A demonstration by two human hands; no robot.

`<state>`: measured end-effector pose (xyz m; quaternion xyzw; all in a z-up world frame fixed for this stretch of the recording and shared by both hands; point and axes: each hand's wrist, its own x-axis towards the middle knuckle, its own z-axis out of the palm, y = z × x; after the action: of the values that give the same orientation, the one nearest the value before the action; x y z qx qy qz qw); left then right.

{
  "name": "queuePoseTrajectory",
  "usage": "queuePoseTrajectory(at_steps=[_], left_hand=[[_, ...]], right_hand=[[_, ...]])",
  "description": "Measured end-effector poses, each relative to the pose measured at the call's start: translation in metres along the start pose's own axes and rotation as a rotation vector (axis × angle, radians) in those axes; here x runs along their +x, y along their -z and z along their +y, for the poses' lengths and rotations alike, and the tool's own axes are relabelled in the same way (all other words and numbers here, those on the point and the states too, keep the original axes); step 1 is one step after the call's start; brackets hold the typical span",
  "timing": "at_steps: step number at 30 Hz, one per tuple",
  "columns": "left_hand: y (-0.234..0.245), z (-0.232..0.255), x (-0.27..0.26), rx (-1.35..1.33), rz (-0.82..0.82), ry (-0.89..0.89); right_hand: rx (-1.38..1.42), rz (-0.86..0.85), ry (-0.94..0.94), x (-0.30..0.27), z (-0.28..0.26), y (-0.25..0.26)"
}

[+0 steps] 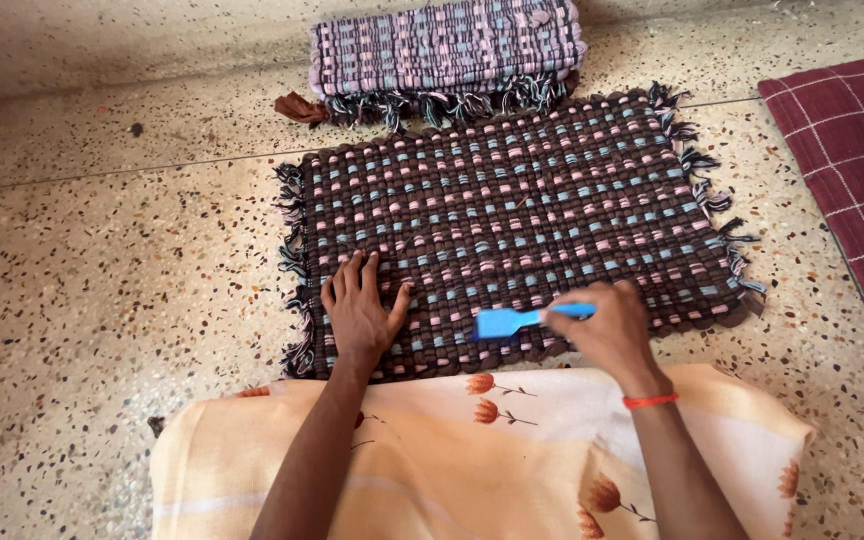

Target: The person sits on the floor and uses a blue plastic brush to scrub a woven mat. They repeatedly stroke the brush across the mat's surface, moving from one side to the other in a systematic manner.

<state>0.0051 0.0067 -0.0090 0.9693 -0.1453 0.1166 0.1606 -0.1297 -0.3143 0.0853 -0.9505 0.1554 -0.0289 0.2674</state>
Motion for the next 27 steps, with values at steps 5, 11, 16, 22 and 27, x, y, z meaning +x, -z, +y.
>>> queuePoseTrajectory(at_steps=[5, 11, 16, 22, 27], left_hand=[[0.001, -0.001, -0.001, 0.018, -0.014, -0.010], [0.001, 0.001, 0.000, 0.034, -0.022, 0.000], [0.006, 0.002, 0.000, 0.013, -0.017, 0.010], [0.006, 0.002, 0.001, 0.000, -0.005, 0.014], [0.004, 0.002, 0.002, 0.010, -0.005, 0.020]], right_hand=[[-0.078, 0.252, -0.019, -0.005, 0.017, 0.014], [0.099, -0.004, 0.044, -0.009, 0.016, 0.002], [-0.088, 0.170, -0.092, -0.009, 0.026, 0.030], [0.052, 0.121, -0.076, -0.005, 0.038, 0.020], [0.099, 0.016, 0.231, -0.013, 0.001, -0.028]])
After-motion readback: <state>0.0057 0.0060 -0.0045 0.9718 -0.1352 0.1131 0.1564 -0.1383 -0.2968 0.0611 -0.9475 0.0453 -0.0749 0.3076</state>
